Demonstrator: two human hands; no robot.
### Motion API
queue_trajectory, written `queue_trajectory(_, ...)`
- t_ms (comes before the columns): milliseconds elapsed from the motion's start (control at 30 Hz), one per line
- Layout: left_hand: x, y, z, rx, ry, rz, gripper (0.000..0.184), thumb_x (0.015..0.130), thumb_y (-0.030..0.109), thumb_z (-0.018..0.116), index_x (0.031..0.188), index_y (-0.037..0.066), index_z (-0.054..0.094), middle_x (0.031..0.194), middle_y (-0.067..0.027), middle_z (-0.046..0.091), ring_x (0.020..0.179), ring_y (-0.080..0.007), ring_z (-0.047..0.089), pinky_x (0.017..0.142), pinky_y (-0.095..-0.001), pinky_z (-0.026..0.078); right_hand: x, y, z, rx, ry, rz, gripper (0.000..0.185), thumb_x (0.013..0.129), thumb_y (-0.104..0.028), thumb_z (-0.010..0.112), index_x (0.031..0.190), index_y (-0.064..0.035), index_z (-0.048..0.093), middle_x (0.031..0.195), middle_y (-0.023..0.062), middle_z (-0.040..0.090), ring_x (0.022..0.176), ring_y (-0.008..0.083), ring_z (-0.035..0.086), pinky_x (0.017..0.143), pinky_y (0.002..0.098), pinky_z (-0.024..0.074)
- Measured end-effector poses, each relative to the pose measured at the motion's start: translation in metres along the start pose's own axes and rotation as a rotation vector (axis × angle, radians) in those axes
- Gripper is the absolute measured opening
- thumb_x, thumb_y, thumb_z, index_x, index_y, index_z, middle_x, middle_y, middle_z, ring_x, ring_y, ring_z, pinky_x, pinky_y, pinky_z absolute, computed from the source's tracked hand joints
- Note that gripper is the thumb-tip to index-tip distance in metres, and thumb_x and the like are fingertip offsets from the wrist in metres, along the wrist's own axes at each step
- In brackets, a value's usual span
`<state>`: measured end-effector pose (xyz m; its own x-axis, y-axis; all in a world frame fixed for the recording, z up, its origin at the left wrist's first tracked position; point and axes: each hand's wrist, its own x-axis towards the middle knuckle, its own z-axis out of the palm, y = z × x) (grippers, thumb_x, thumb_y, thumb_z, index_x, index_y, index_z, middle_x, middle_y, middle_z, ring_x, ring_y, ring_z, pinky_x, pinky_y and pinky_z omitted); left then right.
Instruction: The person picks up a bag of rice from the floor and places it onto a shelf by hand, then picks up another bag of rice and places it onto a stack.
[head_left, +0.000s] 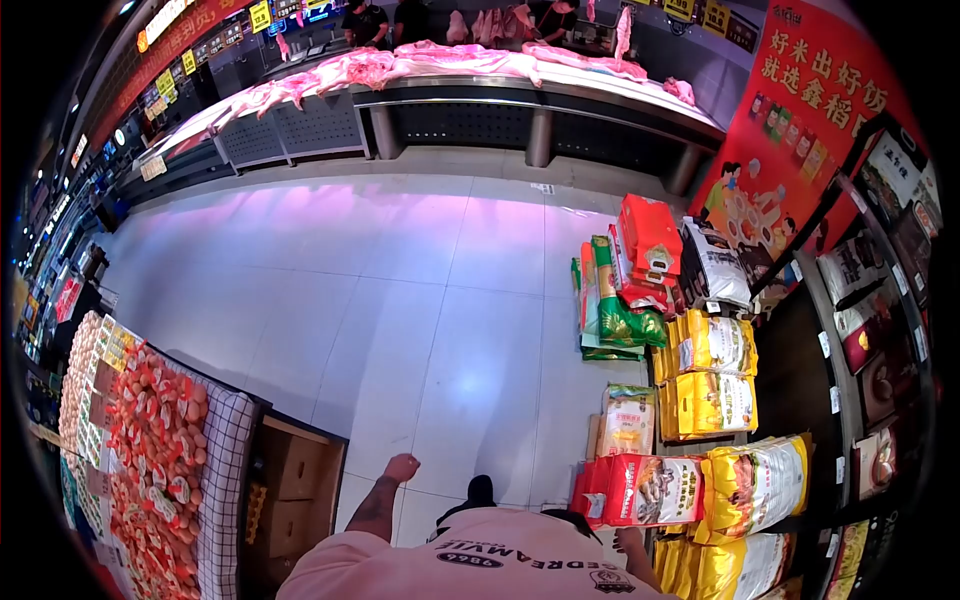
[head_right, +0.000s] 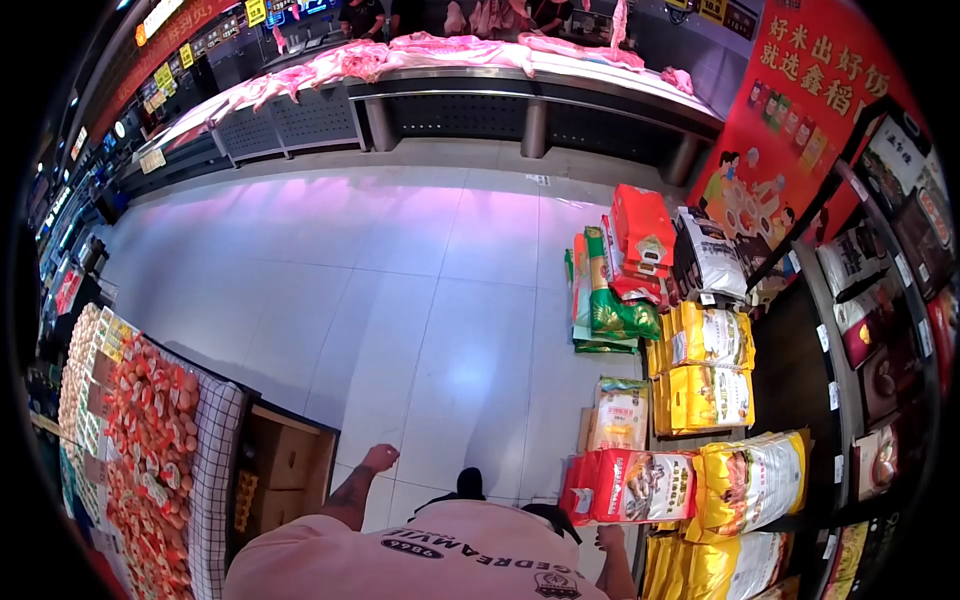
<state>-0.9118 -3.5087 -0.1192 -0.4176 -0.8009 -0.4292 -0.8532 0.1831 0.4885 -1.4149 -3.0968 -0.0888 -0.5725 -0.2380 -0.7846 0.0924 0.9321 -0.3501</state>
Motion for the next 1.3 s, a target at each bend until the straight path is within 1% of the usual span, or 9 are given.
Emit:
queue_trajectory(33,0.013,0.012,-0.020,-0.132,-0.016,-0.078,0.032,0.079,0.030,0.045,0.081,0.004,0.065,0.089,-0.0153,0.063,0.088,-0.0331,0.058,0.078,-0.0414,0.046,0.000,-0.013,0.003,0.025,-0.015,0.004,0.027,0.077,-0.024,0.053,0.081,0.0018,0.059,0.067,0.0126,0.062,0.051,0.0217,0.061,0.044,0.0337,0.0487)
queue_trajectory(200,0.051,0.051,-0.058,-0.490,0.117,-0.225,0.030,0.077,0.029,0.052,0.088,0.004,0.064,0.078,-0.0135,0.064,0.067,-0.0261,0.062,0.067,-0.0346,0.050,0.067,-0.087,0.032,-0.212,-0.147,-0.232,0.031,0.082,-0.030,0.054,0.076,-0.0003,0.060,0.062,0.0103,0.060,0.052,0.0199,0.060,0.045,0.0315,0.0476)
queue_trajectory(367,0.049,0.029,-0.006,-0.237,-0.056,-0.240,0.032,0.077,0.032,0.050,0.084,0.004,0.064,0.088,-0.0153,0.063,0.087,-0.0317,0.058,0.079,-0.0392,0.046,0.137,-0.185,0.050,-0.306,-0.013,-0.620,0.031,0.081,-0.029,0.057,0.075,0.0005,0.061,0.059,0.0084,0.059,0.049,0.0183,0.057,0.047,0.0313,0.0462)
queue_trajectory(533,0.029,0.031,0.019,0.219,-0.437,-0.157,0.035,0.077,0.032,0.045,0.084,0.004,0.065,0.094,-0.0188,0.062,0.091,-0.0337,0.057,0.082,-0.0406,0.045,0.192,-0.275,0.026,-0.278,-0.116,-0.558,0.027,0.079,-0.024,0.055,0.077,0.0025,0.061,0.064,0.0112,0.061,0.052,0.0206,0.061,0.048,0.0323,0.0491)
queue_trajectory(567,0.024,0.051,0.012,-0.063,-0.391,-0.449,0.035,0.077,0.032,0.045,0.083,0.004,0.065,0.091,-0.0186,0.062,0.085,-0.0334,0.059,0.079,-0.0407,0.046,0.205,-0.285,0.016,-0.284,-0.157,-0.504,0.027,0.079,-0.024,0.055,0.077,0.0025,0.061,0.064,0.0111,0.061,0.052,0.0206,0.061,0.047,0.0321,0.0490)
queue_trajectory(767,0.072,0.128,-0.018,-0.275,-0.181,-0.610,0.031,0.076,0.030,0.049,0.082,0.003,0.064,0.073,-0.0118,0.064,0.067,-0.0237,0.062,0.064,-0.0352,0.050,0.281,-0.342,-0.063,-0.337,-0.206,-0.504,0.027,0.079,-0.024,0.056,0.076,0.0032,0.060,0.065,0.0107,0.061,0.052,0.0190,0.061,0.044,0.0307,0.0479)
queue_trajectory(900,0.142,0.189,-0.046,-0.418,0.014,-0.514,0.032,0.076,0.029,0.054,0.091,0.003,0.063,0.075,-0.0113,0.065,0.066,-0.0194,0.063,0.066,-0.0313,0.050,0.325,-0.367,-0.117,-0.274,-0.057,-0.517,0.034,0.075,-0.031,0.056,0.067,0.0020,0.063,0.060,0.0158,0.061,0.066,0.0278,0.063,0.065,0.0363,0.0496)
queue_trajectory(1067,0.225,0.231,-0.075,-0.297,0.068,-0.315,0.030,0.078,0.030,0.056,0.092,0.005,0.064,0.088,-0.0142,0.065,0.083,-0.0270,0.062,0.076,-0.0346,0.048,0.334,-0.384,-0.163,-0.085,-0.050,-0.438,0.028,0.079,-0.022,0.057,0.067,0.0018,0.062,0.055,0.0133,0.060,0.047,0.0216,0.059,0.052,0.0337,0.0485)
queue_trajectory(1300,0.340,0.255,-0.090,-0.011,-0.157,-0.295,0.032,0.077,0.032,0.054,0.091,0.005,0.065,0.093,-0.0140,0.064,0.091,-0.0301,0.059,0.082,-0.0368,0.046,0.357,-0.325,-0.149,-0.026,-0.145,-0.246,0.026,0.082,-0.020,0.055,0.090,0.0051,0.057,0.071,0.0144,0.061,0.053,0.0238,0.060,0.044,0.0362,0.0471)
